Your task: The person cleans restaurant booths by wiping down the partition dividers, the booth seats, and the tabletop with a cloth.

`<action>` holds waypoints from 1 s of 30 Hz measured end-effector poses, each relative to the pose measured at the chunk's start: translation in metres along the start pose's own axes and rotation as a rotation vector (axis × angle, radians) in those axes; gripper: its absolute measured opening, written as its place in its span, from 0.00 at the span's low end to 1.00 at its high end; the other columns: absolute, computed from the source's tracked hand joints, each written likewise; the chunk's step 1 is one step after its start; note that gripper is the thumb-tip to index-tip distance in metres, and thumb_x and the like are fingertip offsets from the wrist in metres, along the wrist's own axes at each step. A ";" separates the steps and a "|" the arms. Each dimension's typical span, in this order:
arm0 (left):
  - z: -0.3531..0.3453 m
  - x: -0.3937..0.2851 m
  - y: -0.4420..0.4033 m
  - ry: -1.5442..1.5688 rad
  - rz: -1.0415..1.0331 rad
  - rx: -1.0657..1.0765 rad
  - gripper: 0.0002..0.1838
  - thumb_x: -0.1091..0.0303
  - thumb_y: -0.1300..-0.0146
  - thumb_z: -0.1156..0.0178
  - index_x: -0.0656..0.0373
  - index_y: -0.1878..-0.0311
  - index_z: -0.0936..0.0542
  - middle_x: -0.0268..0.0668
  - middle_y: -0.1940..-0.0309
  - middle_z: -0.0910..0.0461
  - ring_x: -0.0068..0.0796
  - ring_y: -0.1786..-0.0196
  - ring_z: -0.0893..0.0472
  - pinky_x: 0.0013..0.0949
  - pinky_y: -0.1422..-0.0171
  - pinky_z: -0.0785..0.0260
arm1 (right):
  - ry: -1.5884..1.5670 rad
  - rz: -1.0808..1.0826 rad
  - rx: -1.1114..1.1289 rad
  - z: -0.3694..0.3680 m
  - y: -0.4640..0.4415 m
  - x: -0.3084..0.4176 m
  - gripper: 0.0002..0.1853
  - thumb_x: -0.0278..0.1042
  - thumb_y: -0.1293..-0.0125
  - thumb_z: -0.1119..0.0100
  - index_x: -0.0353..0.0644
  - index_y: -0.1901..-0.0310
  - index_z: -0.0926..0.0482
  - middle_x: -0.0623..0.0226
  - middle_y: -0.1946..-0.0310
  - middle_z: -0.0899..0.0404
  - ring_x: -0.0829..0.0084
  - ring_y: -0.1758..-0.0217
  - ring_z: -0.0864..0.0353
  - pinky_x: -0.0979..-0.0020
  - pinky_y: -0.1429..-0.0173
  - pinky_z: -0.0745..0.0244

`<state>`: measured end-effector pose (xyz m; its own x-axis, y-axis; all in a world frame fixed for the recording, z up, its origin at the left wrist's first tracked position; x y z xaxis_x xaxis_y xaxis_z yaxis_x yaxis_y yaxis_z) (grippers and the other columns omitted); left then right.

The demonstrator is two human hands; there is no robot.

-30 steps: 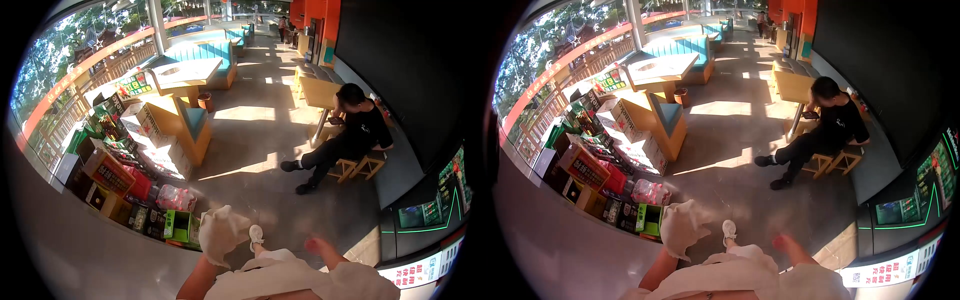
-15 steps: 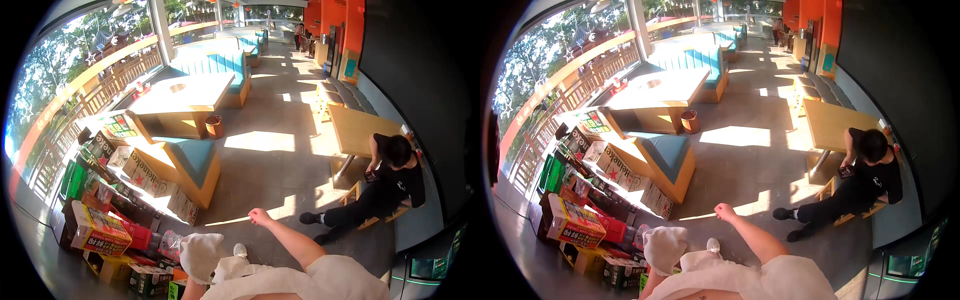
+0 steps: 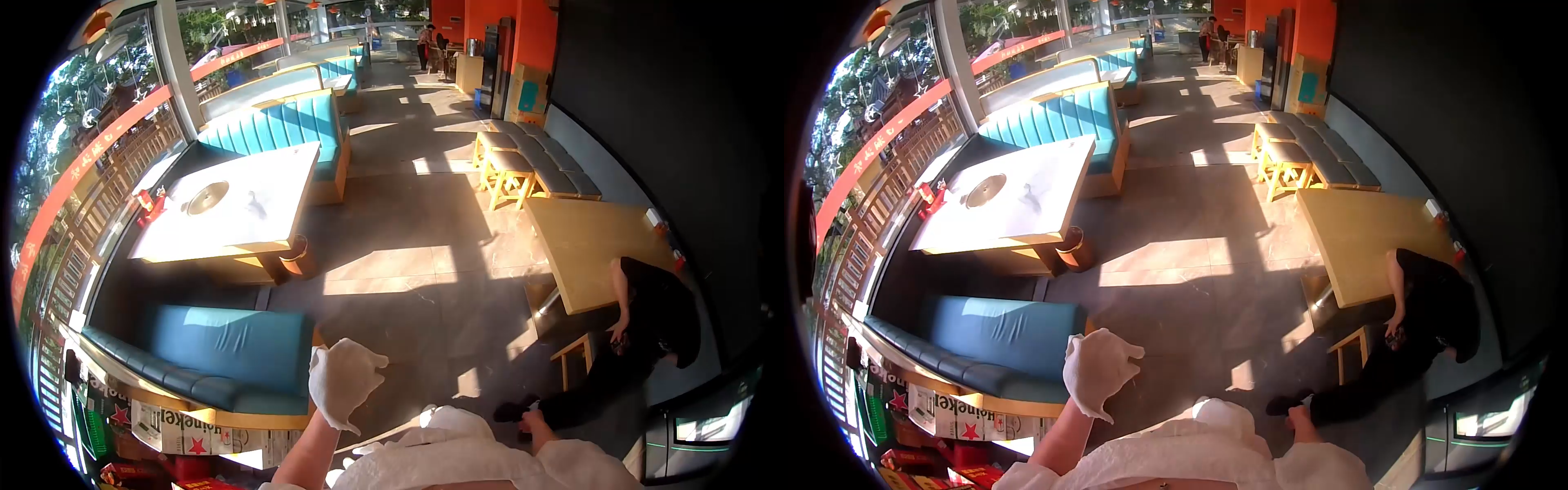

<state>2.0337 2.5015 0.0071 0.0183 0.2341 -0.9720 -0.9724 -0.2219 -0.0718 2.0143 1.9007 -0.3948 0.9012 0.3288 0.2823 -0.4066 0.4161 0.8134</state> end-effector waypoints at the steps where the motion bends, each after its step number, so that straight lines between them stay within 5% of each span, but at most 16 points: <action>1: -0.008 -0.060 -0.032 -0.545 -0.161 0.011 0.08 0.61 0.57 0.35 0.47 0.70 0.19 0.30 0.73 0.24 0.32 0.67 0.27 0.38 0.57 0.38 | -0.062 -0.033 -0.001 0.013 -0.002 -0.004 0.12 0.34 0.38 0.50 0.33 0.67 0.20 0.55 0.72 0.18 0.59 0.69 0.17 0.57 0.68 0.23; 4: -0.028 -0.077 -0.108 -0.989 -0.424 -0.044 0.09 0.63 0.57 0.35 0.46 0.68 0.18 0.30 0.72 0.24 0.30 0.64 0.27 0.34 0.54 0.41 | -0.063 -0.104 0.070 -0.001 -0.020 0.024 0.12 0.35 0.39 0.49 0.35 0.67 0.20 0.56 0.73 0.19 0.61 0.70 0.18 0.58 0.68 0.24; 6: -0.032 -0.062 -0.165 -0.553 -0.391 -0.102 0.10 0.65 0.58 0.34 0.47 0.68 0.17 0.30 0.72 0.23 0.30 0.65 0.25 0.33 0.57 0.39 | -0.023 -0.121 0.146 -0.031 -0.043 0.068 0.12 0.36 0.40 0.49 0.36 0.68 0.19 0.56 0.73 0.19 0.62 0.71 0.18 0.59 0.68 0.24; 7: -0.037 -0.077 -0.185 -0.617 -0.309 -0.097 0.11 0.65 0.59 0.33 0.48 0.68 0.16 0.29 0.73 0.22 0.30 0.68 0.24 0.33 0.61 0.36 | 0.018 -0.097 0.190 -0.050 -0.055 0.102 0.12 0.36 0.40 0.49 0.36 0.68 0.19 0.56 0.74 0.19 0.62 0.72 0.19 0.59 0.69 0.25; 9: -0.036 -0.087 -0.245 -0.720 -0.331 -0.042 0.10 0.65 0.59 0.32 0.55 0.70 0.17 0.30 0.74 0.20 0.29 0.70 0.23 0.32 0.63 0.33 | 0.154 0.036 0.272 -0.094 -0.074 0.208 0.12 0.36 0.41 0.48 0.37 0.69 0.19 0.57 0.74 0.19 0.63 0.72 0.19 0.60 0.69 0.25; 13: -0.003 -0.138 -0.325 -0.230 -0.194 -0.127 0.13 0.63 0.59 0.32 0.58 0.70 0.18 0.31 0.75 0.20 0.30 0.70 0.23 0.33 0.63 0.33 | 0.828 0.893 0.068 -0.189 -0.053 0.537 0.12 0.38 0.42 0.48 0.39 0.70 0.18 0.58 0.76 0.20 0.64 0.74 0.20 0.61 0.69 0.27; 15: 0.013 -0.113 -0.367 -0.095 -0.152 -0.165 0.13 0.62 0.59 0.32 0.59 0.70 0.18 0.32 0.75 0.20 0.30 0.70 0.23 0.33 0.63 0.33 | 0.721 0.962 0.232 -0.224 -0.029 0.667 0.11 0.35 0.43 0.51 0.40 0.77 0.23 0.64 0.83 0.23 0.71 0.80 0.23 0.66 0.74 0.30; 16: 0.031 -0.085 -0.387 -0.195 -0.296 -0.290 0.14 0.60 0.60 0.32 0.57 0.71 0.20 0.32 0.74 0.20 0.28 0.70 0.24 0.32 0.61 0.36 | 0.693 0.947 0.289 -0.243 -0.022 0.728 0.11 0.35 0.43 0.52 0.40 0.77 0.24 0.65 0.83 0.23 0.73 0.79 0.23 0.68 0.73 0.30; 19: 0.057 -0.029 -0.454 0.288 -0.251 -0.389 0.13 0.61 0.52 0.37 0.59 0.68 0.24 0.36 0.70 0.21 0.31 0.62 0.24 0.34 0.53 0.37 | 0.416 1.123 0.214 -0.268 0.005 0.873 0.10 0.32 0.38 0.54 0.38 0.69 0.23 0.63 0.75 0.20 0.71 0.73 0.20 0.69 0.66 0.27; 21: 0.060 0.021 -0.505 1.011 -0.117 -0.282 0.13 0.64 0.42 0.42 0.65 0.61 0.26 0.41 0.67 0.22 0.35 0.57 0.24 0.38 0.49 0.32 | 0.387 1.269 0.229 -0.273 0.043 0.935 0.10 0.29 0.35 0.57 0.35 0.62 0.25 0.61 0.70 0.20 0.70 0.71 0.20 0.69 0.65 0.25; 23: 0.081 0.046 -0.573 0.865 -0.206 -0.239 0.18 0.58 0.38 0.47 0.66 0.56 0.27 0.44 0.61 0.22 0.36 0.54 0.25 0.40 0.51 0.30 | 0.034 0.963 0.474 -0.289 -0.014 0.956 0.12 0.36 0.37 0.55 0.39 0.66 0.22 0.62 0.73 0.20 0.71 0.71 0.20 0.69 0.66 0.27; 25: 0.093 0.047 -0.648 0.805 -0.252 -0.203 0.21 0.56 0.37 0.49 0.67 0.53 0.27 0.46 0.59 0.22 0.37 0.53 0.25 0.41 0.53 0.29 | 0.385 1.045 0.441 -0.286 -0.056 0.967 0.12 0.40 0.37 0.49 0.41 0.68 0.21 0.65 0.77 0.21 0.72 0.77 0.22 0.69 0.72 0.26; 26: 0.088 0.040 -0.693 0.563 -0.241 -0.183 0.19 0.55 0.37 0.50 0.64 0.55 0.27 0.44 0.59 0.23 0.36 0.54 0.25 0.40 0.53 0.30 | 0.714 0.863 0.296 -0.274 -0.111 0.953 0.13 0.41 0.38 0.48 0.42 0.71 0.20 0.64 0.78 0.20 0.71 0.77 0.21 0.67 0.71 0.26; 27: 0.080 0.033 -0.738 0.325 -0.214 -0.170 0.18 0.55 0.37 0.51 0.62 0.57 0.27 0.43 0.60 0.23 0.36 0.55 0.26 0.40 0.53 0.31 | 0.634 0.740 0.307 -0.253 -0.158 0.932 0.15 0.43 0.38 0.48 0.42 0.71 0.18 0.63 0.78 0.20 0.71 0.77 0.21 0.65 0.71 0.26; 28: 0.073 0.023 -0.779 0.084 -0.172 -0.153 0.16 0.54 0.37 0.52 0.59 0.59 0.28 0.41 0.61 0.24 0.36 0.57 0.26 0.39 0.53 0.32 | 0.961 0.809 0.199 -0.233 -0.192 0.924 0.17 0.46 0.38 0.48 0.41 0.72 0.18 0.63 0.80 0.21 0.71 0.78 0.21 0.64 0.72 0.27; 30: 0.065 -0.012 -0.852 -0.417 -0.233 -0.145 0.14 0.54 0.39 0.51 0.55 0.63 0.27 0.37 0.64 0.25 0.34 0.59 0.27 0.38 0.54 0.34 | 0.850 0.580 0.182 -0.171 -0.225 0.896 0.16 0.45 0.39 0.47 0.42 0.72 0.18 0.63 0.79 0.21 0.71 0.77 0.21 0.64 0.71 0.26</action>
<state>2.8471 2.7487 0.0947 0.1084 0.6449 -0.7565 -0.9104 -0.2413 -0.3361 2.8878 2.2469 -0.4116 0.1440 0.9546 0.2608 -0.6506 -0.1072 0.7518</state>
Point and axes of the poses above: each hand's wrist, its own y-axis away from the middle knuckle, its own z-axis out of the back of the hand, x = y × z, the point moved 10 cm from there along -y, towards the middle knuckle
